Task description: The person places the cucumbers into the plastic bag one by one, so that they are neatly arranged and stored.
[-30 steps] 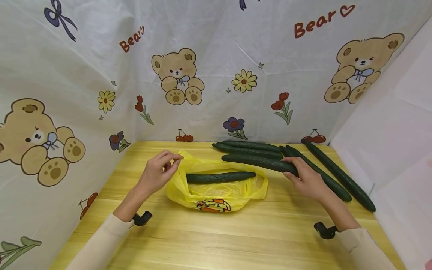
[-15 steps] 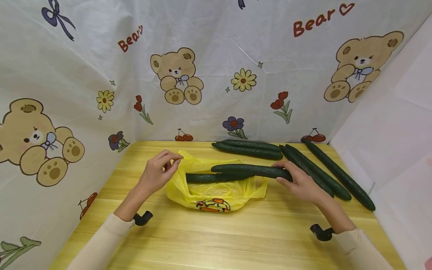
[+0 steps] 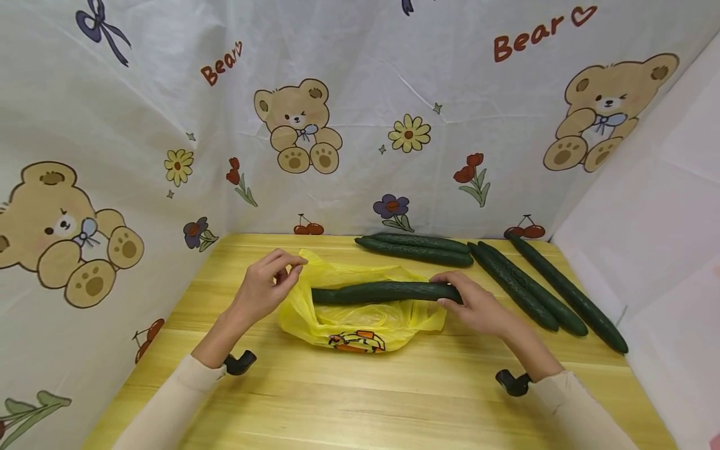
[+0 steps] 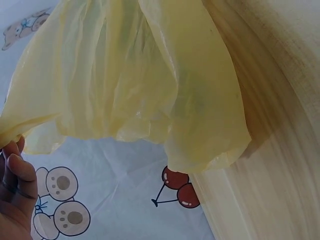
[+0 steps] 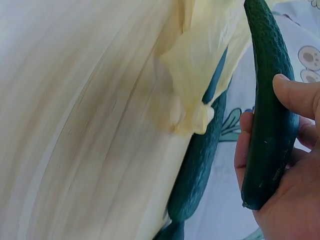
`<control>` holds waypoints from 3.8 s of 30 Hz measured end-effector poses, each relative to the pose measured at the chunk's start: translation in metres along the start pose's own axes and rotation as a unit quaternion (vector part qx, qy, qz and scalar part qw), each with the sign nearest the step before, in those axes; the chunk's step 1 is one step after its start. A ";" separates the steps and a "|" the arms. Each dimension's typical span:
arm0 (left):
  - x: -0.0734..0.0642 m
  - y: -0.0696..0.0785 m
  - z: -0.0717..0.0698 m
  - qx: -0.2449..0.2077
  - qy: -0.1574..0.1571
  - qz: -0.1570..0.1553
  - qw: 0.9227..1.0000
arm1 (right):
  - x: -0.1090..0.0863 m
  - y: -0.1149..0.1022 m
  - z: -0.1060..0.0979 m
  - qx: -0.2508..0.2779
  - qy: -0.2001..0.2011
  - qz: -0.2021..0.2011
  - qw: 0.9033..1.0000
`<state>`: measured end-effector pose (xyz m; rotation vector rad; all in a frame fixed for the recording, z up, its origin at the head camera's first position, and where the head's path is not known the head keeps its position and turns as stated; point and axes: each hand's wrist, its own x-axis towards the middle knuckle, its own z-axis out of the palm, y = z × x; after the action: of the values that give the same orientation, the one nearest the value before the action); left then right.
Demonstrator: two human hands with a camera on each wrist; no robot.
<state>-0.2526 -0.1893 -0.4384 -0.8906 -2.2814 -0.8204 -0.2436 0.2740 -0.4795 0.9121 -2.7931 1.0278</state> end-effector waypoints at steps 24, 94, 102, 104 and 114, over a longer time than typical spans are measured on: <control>0.007 0.005 -0.004 -0.003 0.002 -0.003 1.000 | 0.064 -0.043 0.042 0.028 -0.084 -0.027 0.996; 0.007 0.004 -0.001 -0.008 0.007 -0.018 1.000 | 0.074 -0.015 0.021 0.021 -0.042 0.012 0.999; 0.006 0.004 0.001 -0.001 0.008 -0.018 1.000 | 0.062 0.018 0.001 0.041 -0.015 0.051 0.998; 0.006 0.004 0.001 -0.004 0.006 -0.019 1.000 | 0.060 0.025 -0.002 0.050 -0.011 0.067 0.996; 0.006 0.003 0.002 -0.001 0.007 -0.027 1.000 | 0.062 0.071 -0.009 0.007 0.024 0.121 0.992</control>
<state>-0.2551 -0.1841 -0.4343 -0.8255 -2.3020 -0.8495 -0.3339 0.2906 -0.5001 0.5495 -2.9110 1.0796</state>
